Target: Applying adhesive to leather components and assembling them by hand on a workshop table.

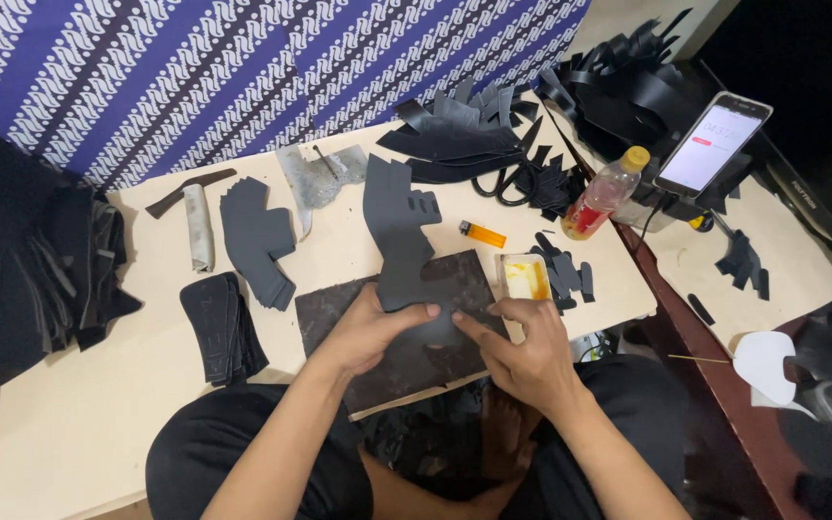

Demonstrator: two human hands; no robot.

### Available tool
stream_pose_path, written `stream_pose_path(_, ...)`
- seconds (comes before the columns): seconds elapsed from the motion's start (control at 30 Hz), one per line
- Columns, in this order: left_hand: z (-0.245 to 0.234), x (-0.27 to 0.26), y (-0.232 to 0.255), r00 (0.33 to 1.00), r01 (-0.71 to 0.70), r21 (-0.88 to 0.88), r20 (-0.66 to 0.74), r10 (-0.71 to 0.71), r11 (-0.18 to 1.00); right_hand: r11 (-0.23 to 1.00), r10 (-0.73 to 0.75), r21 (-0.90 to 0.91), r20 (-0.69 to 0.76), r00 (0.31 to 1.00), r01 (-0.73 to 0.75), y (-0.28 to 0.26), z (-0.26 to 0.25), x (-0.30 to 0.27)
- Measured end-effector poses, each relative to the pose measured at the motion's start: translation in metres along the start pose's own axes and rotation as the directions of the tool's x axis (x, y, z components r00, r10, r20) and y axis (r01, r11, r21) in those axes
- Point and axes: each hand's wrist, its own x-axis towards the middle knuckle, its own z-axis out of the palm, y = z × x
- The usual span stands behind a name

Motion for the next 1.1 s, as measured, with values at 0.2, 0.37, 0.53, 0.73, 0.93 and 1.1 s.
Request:
stream_pose_path(0.2,0.0,0.002,-0.009,1.0,0.013,-0.067,0.004,-0.013,0.998,0.998,-0.024,0.049,-0.058,0.998,0.027,-0.001,-0.002,0.003)
stream_pose_path(0.37,-0.007,0.009,-0.019,1.0,0.01,-0.074,0.003,-0.01,0.997,1.0,-0.024,0.016,-0.065,0.998,0.026,0.001,-0.005,0.0)
stream_pose_path(0.53,-0.008,0.009,-0.029,1.0,0.002,-0.118,0.031,0.002,0.993,0.996,-0.037,0.081,-0.112,0.993,0.046,-0.005,-0.005,0.004)
stream_pose_path(0.73,-0.01,0.01,-0.026,0.999,-0.028,-0.095,0.043,0.033,0.995,0.998,-0.036,0.046,-0.146,0.989,0.043,0.0,-0.005,0.0)
stream_pose_path(0.93,-0.008,0.003,-0.013,0.996,-0.039,-0.07,0.082,0.045,0.997,0.996,-0.028,0.074,-0.211,0.977,0.044,0.01,0.003,-0.012)
stream_pose_path(1.1,-0.013,0.003,-0.024,0.989,-0.051,-0.053,0.139,0.058,0.997,0.994,-0.043,0.089,-0.213,0.976,0.063,0.005,0.004,-0.004)
